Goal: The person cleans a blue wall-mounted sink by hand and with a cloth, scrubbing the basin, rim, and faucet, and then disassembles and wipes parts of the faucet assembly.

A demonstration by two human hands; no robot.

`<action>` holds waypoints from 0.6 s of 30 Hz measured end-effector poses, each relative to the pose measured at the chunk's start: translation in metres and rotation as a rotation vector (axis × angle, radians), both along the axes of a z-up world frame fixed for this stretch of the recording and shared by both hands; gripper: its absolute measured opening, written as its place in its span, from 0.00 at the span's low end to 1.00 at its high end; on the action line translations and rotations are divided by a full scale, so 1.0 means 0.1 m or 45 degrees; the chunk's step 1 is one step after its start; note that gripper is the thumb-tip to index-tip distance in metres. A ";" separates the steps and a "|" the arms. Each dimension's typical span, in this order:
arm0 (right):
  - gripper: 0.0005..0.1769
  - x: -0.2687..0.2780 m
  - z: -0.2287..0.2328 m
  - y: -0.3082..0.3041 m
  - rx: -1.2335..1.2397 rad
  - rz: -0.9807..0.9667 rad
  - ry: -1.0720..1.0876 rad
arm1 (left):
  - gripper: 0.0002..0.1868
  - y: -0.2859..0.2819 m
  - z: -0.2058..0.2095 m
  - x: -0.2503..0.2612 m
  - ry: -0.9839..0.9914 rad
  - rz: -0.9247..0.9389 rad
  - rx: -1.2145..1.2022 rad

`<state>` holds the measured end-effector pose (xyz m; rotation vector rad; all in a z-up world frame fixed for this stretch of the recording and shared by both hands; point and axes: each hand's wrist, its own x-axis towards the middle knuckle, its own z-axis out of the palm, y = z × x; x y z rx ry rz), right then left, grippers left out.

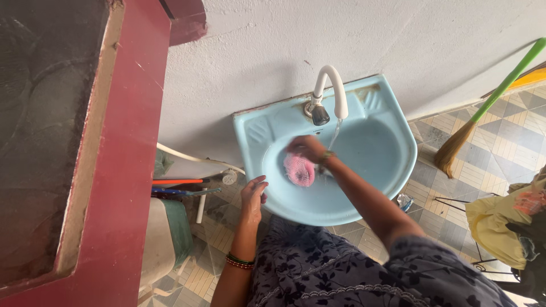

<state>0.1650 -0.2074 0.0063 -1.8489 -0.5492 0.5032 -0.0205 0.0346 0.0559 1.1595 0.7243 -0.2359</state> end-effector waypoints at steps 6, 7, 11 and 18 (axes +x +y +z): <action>0.09 -0.12 0.44 -0.60 1.070 -0.888 0.953 | 0.13 -0.31 -0.21 0.28 0.071 -0.146 -0.051; 0.09 -0.09 0.61 -0.59 1.069 -0.889 0.948 | 0.14 -0.42 -0.28 0.38 0.089 -0.221 -0.031; 0.23 0.03 1.13 -0.35 1.271 -0.988 0.974 | 0.12 -1.02 -0.40 1.07 -0.223 -0.403 -0.431; 0.27 -0.05 1.48 -0.31 1.261 -0.835 0.712 | 0.09 -1.74 -0.19 1.95 -0.329 -0.413 -0.319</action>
